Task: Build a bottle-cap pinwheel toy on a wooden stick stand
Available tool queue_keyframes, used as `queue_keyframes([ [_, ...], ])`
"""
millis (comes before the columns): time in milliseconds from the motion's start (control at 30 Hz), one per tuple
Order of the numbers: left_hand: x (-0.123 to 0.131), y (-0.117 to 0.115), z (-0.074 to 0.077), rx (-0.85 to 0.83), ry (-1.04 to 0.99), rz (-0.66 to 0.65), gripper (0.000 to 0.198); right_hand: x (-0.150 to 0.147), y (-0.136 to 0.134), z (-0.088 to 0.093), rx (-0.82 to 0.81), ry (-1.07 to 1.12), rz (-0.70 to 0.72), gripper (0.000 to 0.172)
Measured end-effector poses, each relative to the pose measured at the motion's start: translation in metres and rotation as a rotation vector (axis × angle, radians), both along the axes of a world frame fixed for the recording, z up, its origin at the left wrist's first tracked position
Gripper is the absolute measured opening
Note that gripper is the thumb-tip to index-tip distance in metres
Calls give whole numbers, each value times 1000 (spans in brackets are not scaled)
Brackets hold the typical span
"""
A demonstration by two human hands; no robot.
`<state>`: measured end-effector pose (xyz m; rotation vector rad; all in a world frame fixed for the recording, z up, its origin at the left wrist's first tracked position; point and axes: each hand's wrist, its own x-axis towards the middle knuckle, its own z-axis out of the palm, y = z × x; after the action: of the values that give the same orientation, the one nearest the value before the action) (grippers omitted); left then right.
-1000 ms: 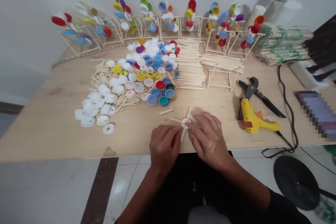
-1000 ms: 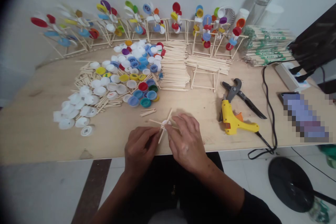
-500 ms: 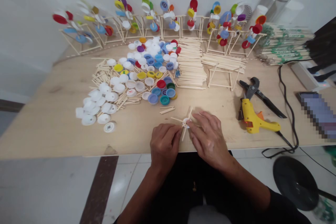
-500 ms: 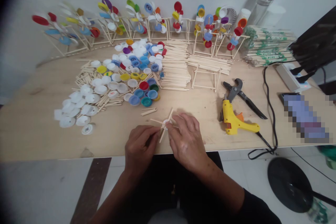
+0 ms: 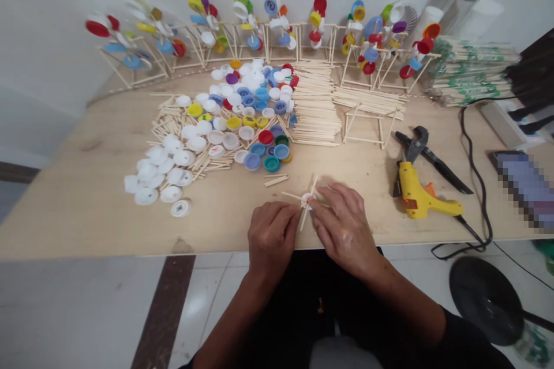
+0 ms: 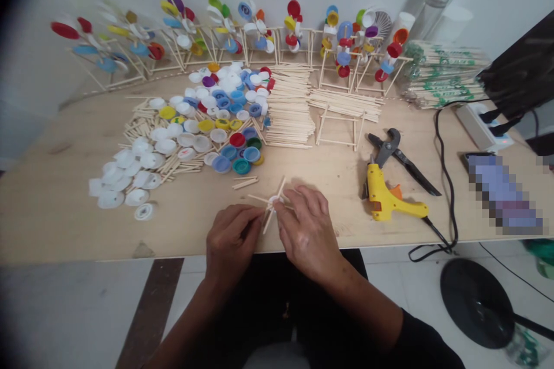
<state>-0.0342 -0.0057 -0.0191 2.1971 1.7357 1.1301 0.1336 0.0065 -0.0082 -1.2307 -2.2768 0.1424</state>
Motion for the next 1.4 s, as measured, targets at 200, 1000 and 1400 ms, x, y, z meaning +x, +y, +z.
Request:
queue_keyframes([
  [200, -1, 0, -3, 9, 21, -7, 11, -1, 1, 2, 15, 1, 11, 35],
  [1000, 2, -12, -1, -59, 351, -82, 45, 7, -2, -10, 52, 190, -70, 36],
  [1400, -2, -11, 1, -67, 261, -72, 45, 7, -2, -9, 50, 187, -73, 34],
])
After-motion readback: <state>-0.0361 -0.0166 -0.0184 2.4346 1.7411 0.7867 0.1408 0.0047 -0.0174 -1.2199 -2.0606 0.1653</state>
